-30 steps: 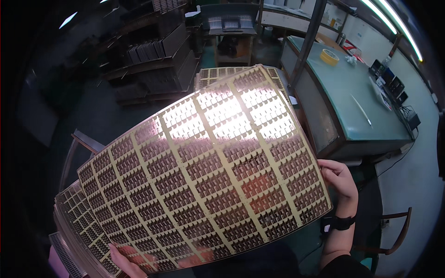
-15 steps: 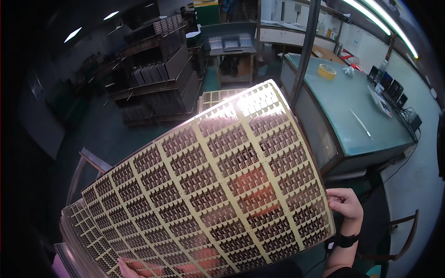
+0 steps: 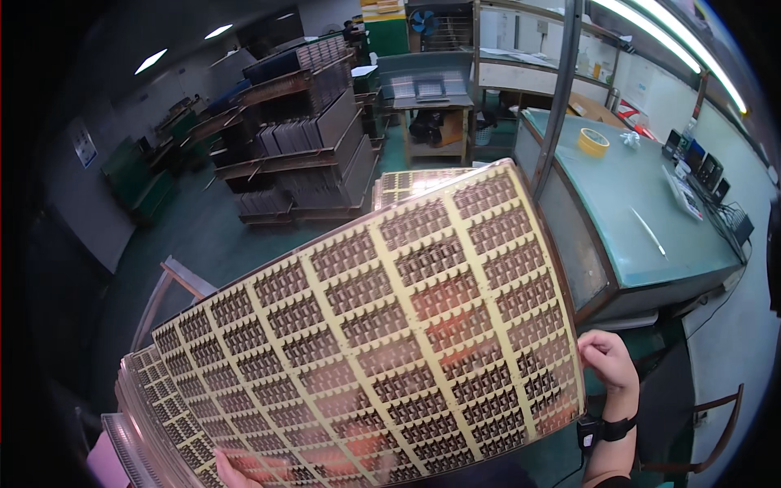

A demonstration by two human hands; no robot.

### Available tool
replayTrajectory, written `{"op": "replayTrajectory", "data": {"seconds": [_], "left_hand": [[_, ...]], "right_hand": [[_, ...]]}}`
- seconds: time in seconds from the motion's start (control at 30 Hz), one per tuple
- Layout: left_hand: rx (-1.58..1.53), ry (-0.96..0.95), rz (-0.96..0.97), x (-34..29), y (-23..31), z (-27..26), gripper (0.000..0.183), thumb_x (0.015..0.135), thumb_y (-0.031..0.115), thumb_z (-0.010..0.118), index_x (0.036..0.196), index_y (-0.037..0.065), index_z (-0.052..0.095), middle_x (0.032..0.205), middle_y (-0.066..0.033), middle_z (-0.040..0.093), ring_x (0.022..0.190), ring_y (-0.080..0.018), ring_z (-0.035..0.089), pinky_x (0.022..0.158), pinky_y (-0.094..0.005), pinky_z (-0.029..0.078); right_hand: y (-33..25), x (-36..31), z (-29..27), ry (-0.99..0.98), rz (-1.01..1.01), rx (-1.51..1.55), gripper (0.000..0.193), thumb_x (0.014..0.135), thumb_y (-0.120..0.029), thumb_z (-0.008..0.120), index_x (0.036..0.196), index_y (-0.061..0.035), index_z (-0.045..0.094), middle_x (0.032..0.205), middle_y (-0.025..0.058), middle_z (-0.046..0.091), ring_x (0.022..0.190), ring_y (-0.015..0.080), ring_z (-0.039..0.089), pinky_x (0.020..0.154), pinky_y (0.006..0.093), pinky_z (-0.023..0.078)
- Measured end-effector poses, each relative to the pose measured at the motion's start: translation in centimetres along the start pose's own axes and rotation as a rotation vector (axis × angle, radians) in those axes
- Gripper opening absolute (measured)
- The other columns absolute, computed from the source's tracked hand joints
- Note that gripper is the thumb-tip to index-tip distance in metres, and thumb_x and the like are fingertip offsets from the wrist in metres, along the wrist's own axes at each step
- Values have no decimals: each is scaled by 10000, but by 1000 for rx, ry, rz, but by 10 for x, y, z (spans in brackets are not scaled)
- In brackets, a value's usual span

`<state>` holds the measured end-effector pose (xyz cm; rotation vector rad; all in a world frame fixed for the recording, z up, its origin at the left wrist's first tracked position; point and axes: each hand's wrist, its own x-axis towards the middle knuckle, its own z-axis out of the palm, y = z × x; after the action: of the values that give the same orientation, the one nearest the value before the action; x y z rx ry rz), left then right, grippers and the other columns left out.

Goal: Inspecting large flexible circuit board sheets by turning them over and viewing both sides under light.

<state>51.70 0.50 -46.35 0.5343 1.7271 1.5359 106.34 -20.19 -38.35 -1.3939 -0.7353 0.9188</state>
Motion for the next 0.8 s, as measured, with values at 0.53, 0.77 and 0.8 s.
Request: {"op": "replayTrajectory", "data": {"seconds": [0.53,0.77,0.8], "left_hand": [[-65,-226,275,12,31,-36,183,900,222,501,918,44,541,857,7,543,791,-78,519,719,-236,421],[-406,-284,369,4,45,-23,250,900,250,505,1032,38,497,1011,-41,542,928,-127,513,835,-278,403],[-444,-308,371,14,44,-29,220,912,233,484,1038,53,490,1007,-32,539,943,-116,495,866,-292,381]], "right_hand": [[12,29,27,-27,65,125,189,872,-124,528,1026,-18,501,873,25,600,757,72,572,664,197,466],[0,43,31,108,-174,160,254,887,-149,512,1111,-41,457,959,45,598,818,102,589,682,226,488],[1,50,22,147,-223,182,248,893,-136,500,1120,-50,451,992,62,594,844,122,597,685,230,494]]}}
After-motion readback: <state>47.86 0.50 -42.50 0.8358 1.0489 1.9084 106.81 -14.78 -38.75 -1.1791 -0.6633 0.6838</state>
